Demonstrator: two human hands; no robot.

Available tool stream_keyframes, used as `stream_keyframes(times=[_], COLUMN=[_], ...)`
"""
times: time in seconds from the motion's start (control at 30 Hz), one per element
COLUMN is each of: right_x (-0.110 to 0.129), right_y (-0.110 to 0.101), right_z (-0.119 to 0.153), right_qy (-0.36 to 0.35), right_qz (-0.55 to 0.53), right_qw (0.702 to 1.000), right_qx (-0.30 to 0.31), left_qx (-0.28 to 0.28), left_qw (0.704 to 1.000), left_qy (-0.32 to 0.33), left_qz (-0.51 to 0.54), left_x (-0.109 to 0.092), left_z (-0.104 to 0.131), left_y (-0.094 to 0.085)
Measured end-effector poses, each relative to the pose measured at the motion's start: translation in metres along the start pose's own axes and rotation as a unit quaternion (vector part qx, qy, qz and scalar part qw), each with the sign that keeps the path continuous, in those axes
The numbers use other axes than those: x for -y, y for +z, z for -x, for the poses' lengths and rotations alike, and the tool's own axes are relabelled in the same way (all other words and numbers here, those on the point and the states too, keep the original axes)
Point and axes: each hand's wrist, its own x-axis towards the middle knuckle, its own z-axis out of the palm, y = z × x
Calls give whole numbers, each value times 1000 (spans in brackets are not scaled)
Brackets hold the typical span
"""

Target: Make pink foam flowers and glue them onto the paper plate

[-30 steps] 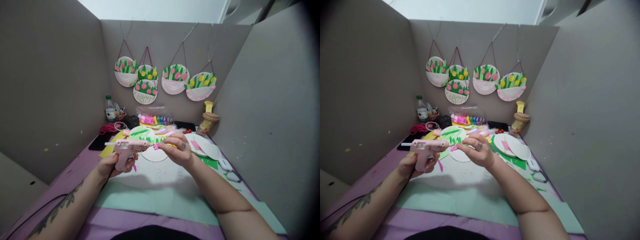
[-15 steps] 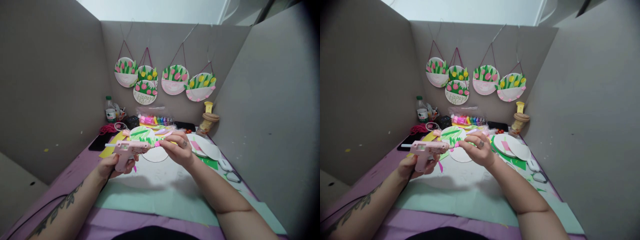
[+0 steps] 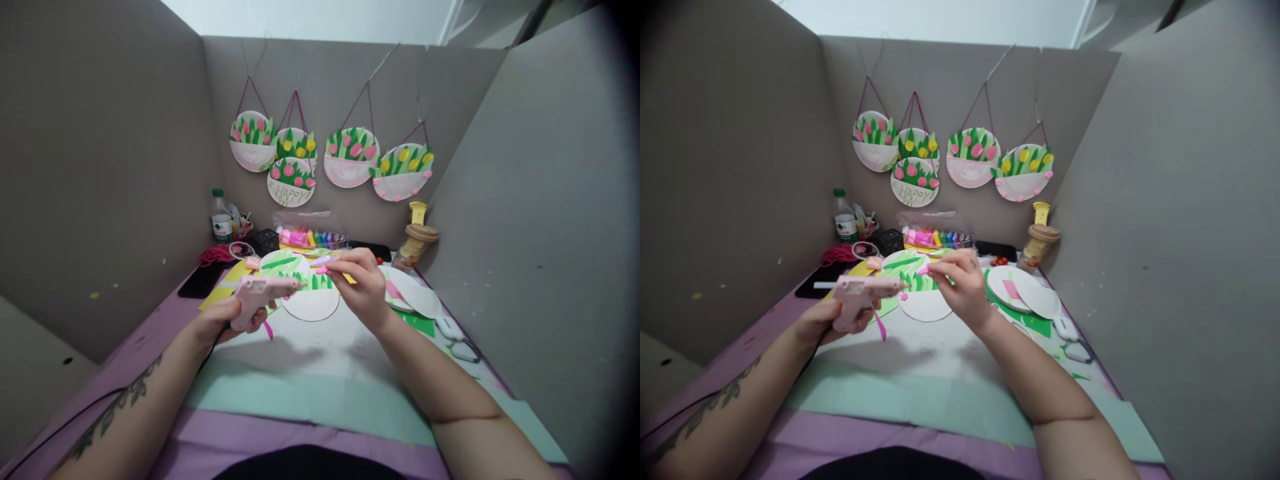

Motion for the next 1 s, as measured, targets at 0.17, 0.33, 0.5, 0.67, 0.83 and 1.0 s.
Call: stream_keyframes(times=[0.17,0.33,0.5,0.67,0.83,1.0], right_x=[-23,-29,-29,-27,-20,-20], right_y=[26,49,61,61,61,64], right_z=[21,45,59,59,54,56], right_qy=[227,371,420,410,392,371], right_qz=[-85,-90,-82,-41,-3,20], right_qw=[953,843,793,788,790,798], right_qx=[180,379,435,458,472,474], left_qx=[-136,-231,-270,-268,-253,-253], left_qw=[981,951,935,936,940,941], left_qy=[91,128,135,129,130,130], left_qz=[100,157,185,188,188,185], left_x=[-13,-18,-16,-14,-13,-12], left_z=[-6,-12,-16,-16,-16,-17], left_y=[-8,-16,-20,-22,-22,-23])
